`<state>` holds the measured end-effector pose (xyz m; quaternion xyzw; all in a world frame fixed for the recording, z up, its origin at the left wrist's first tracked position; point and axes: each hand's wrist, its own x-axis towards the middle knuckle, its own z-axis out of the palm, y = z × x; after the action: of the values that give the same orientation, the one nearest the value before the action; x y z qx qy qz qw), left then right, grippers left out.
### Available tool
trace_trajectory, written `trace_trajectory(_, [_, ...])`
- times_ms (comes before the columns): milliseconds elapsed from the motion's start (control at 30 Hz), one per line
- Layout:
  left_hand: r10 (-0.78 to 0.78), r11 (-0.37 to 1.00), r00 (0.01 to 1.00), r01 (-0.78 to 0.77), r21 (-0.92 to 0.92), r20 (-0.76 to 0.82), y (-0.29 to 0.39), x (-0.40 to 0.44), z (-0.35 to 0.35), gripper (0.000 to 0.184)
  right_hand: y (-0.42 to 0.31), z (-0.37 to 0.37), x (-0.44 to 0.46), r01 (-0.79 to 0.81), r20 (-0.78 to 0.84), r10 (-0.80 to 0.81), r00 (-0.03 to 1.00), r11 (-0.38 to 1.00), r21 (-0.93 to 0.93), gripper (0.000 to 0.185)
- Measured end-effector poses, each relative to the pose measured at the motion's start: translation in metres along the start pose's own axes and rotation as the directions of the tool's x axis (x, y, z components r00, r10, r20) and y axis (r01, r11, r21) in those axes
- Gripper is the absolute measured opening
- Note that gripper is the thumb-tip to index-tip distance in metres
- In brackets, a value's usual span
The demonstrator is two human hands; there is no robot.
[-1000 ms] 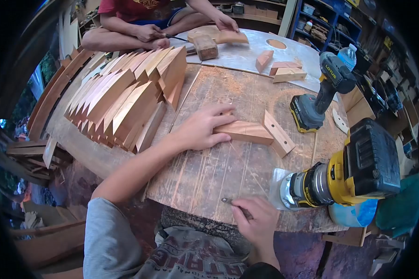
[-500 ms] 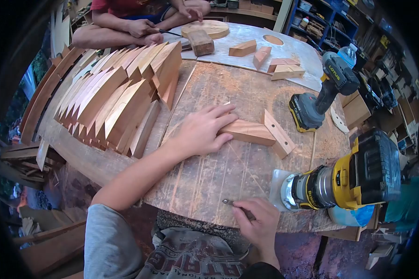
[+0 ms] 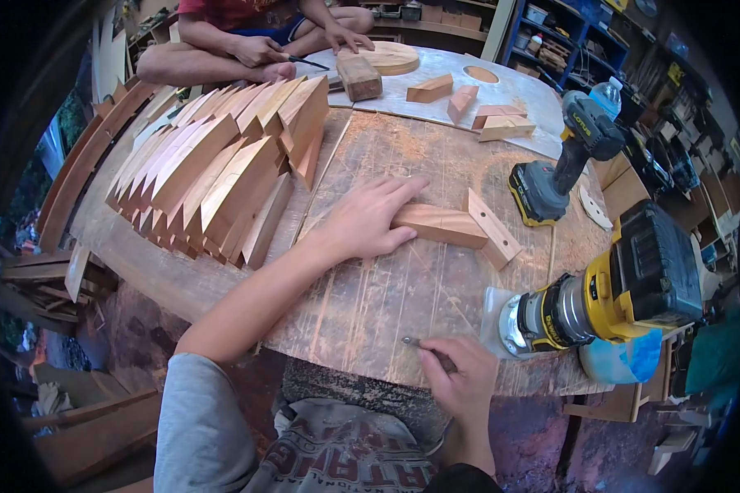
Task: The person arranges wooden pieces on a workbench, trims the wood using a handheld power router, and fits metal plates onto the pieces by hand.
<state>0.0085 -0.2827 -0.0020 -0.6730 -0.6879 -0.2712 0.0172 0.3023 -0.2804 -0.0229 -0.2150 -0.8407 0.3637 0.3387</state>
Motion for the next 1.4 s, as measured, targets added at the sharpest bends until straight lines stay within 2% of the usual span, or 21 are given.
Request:
trace_trajectory(33, [0.002, 1.000, 1.000, -0.002, 0.001, 0.001, -0.001, 0.000, 0.001, 0.071, 0.000, 0.001, 0.000, 0.000, -0.002, 0.000, 1.000, 1.000, 0.001, 0.016])
trace_trajectory(100, [0.107, 0.993, 0.993, -0.104, 0.063, -0.046, -0.005, -0.001, 0.004, 0.069, 0.000, 0.001, -0.001, -0.008, -0.017, 0.008, 1.000, 1.000, 0.008, 0.016])
trace_trajectory(200, [0.146, 0.979, 0.989, -0.140, 0.151, -0.030, -0.010, -0.005, 0.008, 0.066, -0.002, 0.002, -0.003, -0.050, -0.015, 0.050, 0.999, 0.999, -0.013, 0.015])
trace_trajectory(300, [0.177, 0.976, 0.982, -0.167, 0.143, -0.064, -0.014, -0.006, 0.009, 0.069, 0.002, 0.007, -0.004, -0.036, -0.037, 0.035, 0.999, 0.999, -0.025, 0.014])
trace_trajectory(333, [0.179, 0.976, 0.982, -0.168, 0.137, -0.068, -0.013, -0.008, 0.008, 0.069, 0.002, 0.007, -0.004, -0.038, -0.036, 0.036, 0.999, 0.999, -0.033, 0.014])
trace_trajectory(400, [-0.007, 0.999, 0.998, 0.010, 0.043, -0.055, -0.014, -0.009, 0.003, 0.074, 0.000, 0.006, -0.003, -0.020, -0.009, 0.019, 1.000, 0.997, -0.078, 0.014])
trace_trajectory(533, [0.031, 1.000, 0.999, -0.031, 0.000, -0.016, -0.024, -0.012, 0.000, 0.078, -0.009, 0.007, 0.012, -0.138, 0.034, 0.143, 0.989, 0.984, -0.116, 0.012])
trace_trajectory(600, [0.036, 0.999, 0.999, -0.035, 0.032, -0.032, -0.024, -0.015, 0.002, 0.077, -0.011, 0.008, 0.027, -0.013, 0.159, 0.041, 0.987, 0.985, -0.170, 0.015])
trace_trajectory(633, [0.043, 0.999, 0.999, -0.042, 0.023, -0.032, -0.024, -0.016, 0.004, 0.077, -0.010, 0.013, 0.035, -0.019, 0.154, 0.048, 0.987, 0.984, -0.179, 0.015])
trace_trajectory(700, [0.011, 0.999, 0.997, -0.013, -0.031, -0.071, -0.023, -0.018, 0.007, 0.075, -0.006, 0.022, 0.050, 0.258, 0.196, -0.214, 0.957, 0.938, -0.232, 0.012])
trace_trajectory(833, [0.028, 0.999, 0.995, -0.030, -0.019, -0.097, -0.021, -0.020, 0.009, 0.074, -0.021, 0.043, 0.071, 0.303, 0.298, -0.195, 0.934, 0.876, -0.375, 0.010])
trace_trajectory(900, [0.018, 0.999, 0.991, -0.023, -0.037, -0.131, -0.021, -0.020, 0.009, 0.073, -0.014, 0.058, 0.074, 0.418, 0.236, -0.359, 0.903, 0.861, -0.288, 0.012])
trace_trajectory(1033, [0.023, 0.999, 0.989, -0.027, -0.020, -0.144, -0.021, -0.020, 0.010, 0.072, -0.018, 0.062, 0.072, 0.415, 0.283, -0.323, 0.903, 0.829, -0.376, 0.014])
trace_trajectory(1100, [-0.006, 1.000, 0.993, 0.003, -0.022, -0.119, -0.019, -0.021, 0.009, 0.072, -0.016, 0.056, 0.071, 0.425, 0.296, -0.342, 0.892, 0.858, -0.290, 0.016])
trace_trajectory(1133, [0.002, 0.999, 0.993, -0.006, -0.039, -0.117, -0.020, -0.020, 0.010, 0.072, -0.018, 0.049, 0.067, 0.414, 0.297, -0.328, 0.897, 0.858, -0.304, 0.016])
trace_trajectory(1200, [0.046, 0.999, 0.987, -0.042, 0.028, -0.154, -0.022, -0.019, 0.013, 0.071, -0.025, 0.024, 0.050, 0.426, 0.045, -0.431, 0.901, 0.863, -0.273, 0.015])
trace_trajectory(1267, [0.045, 0.999, 0.987, -0.048, -0.016, -0.156, -0.022, -0.019, 0.011, 0.071, -0.015, -0.019, 0.016, 0.400, -0.225, -0.530, 0.818, 0.804, -0.440, 0.033])
trace_trajectory(1333, [0.030, 0.999, 0.993, -0.027, 0.024, -0.111, -0.019, -0.018, 0.008, 0.072, 0.032, -0.059, -0.013, 0.411, -0.645, -0.460, 0.610, 0.880, -0.240, 0.060])
trace_trajectory(1367, [0.024, 1.000, 0.995, -0.022, 0.023, -0.097, -0.018, -0.017, 0.008, 0.072, 0.028, -0.070, -0.010, 0.408, -0.641, -0.469, 0.607, 0.877, -0.255, 0.060])
trace_trajectory(1400, [0.037, 0.999, 0.994, -0.036, 0.016, -0.099, -0.018, -0.017, 0.010, 0.072, 0.020, -0.080, -0.001, 0.299, -0.754, -0.275, 0.596, 0.948, -0.109, 0.068])
